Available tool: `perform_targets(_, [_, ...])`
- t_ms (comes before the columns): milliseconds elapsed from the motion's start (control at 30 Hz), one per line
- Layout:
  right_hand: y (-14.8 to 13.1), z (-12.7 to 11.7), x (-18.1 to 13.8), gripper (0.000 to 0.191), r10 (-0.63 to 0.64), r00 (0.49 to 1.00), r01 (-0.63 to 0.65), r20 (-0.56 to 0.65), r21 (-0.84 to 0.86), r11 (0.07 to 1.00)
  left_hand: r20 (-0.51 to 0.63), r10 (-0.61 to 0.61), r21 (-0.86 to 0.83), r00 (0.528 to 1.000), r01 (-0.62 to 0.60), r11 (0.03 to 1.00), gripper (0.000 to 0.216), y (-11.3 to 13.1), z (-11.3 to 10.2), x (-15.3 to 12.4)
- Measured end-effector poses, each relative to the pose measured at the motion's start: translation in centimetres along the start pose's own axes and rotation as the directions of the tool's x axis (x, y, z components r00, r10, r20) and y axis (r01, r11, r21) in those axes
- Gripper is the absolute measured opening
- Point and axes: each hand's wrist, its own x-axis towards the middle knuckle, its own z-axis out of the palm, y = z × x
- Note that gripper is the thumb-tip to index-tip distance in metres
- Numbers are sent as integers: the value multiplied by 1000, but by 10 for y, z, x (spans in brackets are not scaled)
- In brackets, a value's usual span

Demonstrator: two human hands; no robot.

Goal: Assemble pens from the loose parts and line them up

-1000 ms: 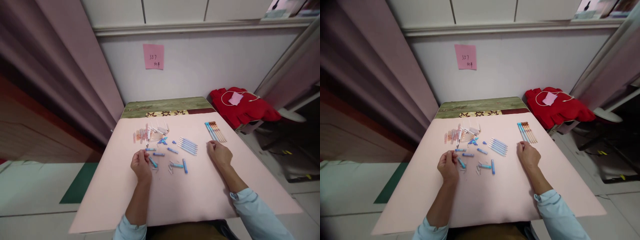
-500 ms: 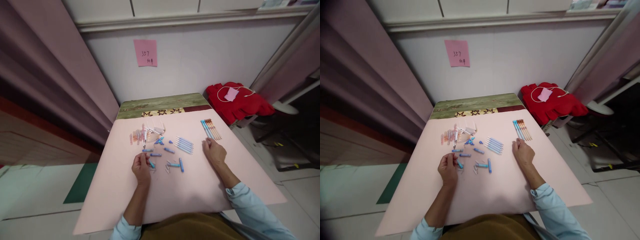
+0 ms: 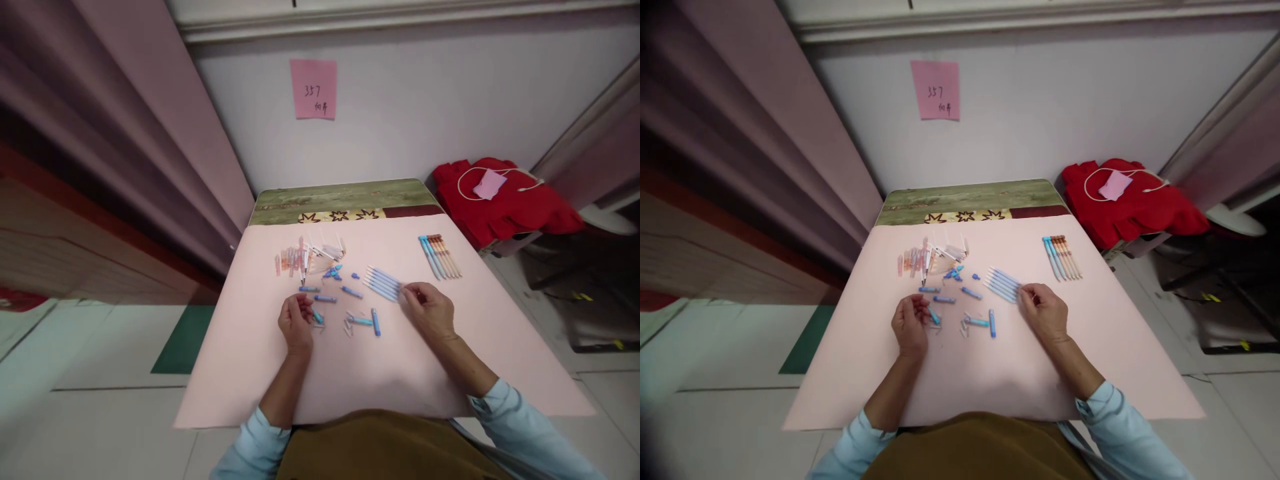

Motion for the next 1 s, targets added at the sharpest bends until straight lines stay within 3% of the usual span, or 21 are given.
perform_targets(167, [-33,6,-1,24,-113,992,110,50,61,992,-14,-4,-19,1000,3,1000,39,2,-5,1])
perform_targets(300, [-45,5,1,22,-133,989,128,69,66,990,-55,14,29,998,-13,1000,35,12,-24,7])
perform_targets(467, [-31,0,3,28,24,997,-31,67,115,993,-96,5,54,995,1,999,27,19,-53,17])
perform_targets(633, [-15,-4,-1,36,164,982,-176,93,144,974,31,-52,206,998,45,978,26,12,-64,19])
perform_targets(767, [-14,-4,-5,34,211,971,-227,111,162,960,194,96,413,976,-170,895,20,11,-62,19])
perform_targets(900, [-16,-1,-10,33,246,962,-265,116,203,942,435,218,515,874,-439,736,14,17,-54,21])
perform_targets(1000, [-16,3,-15,35,282,955,-297,94,254,920,505,234,498,831,-502,707,14,17,-45,21])
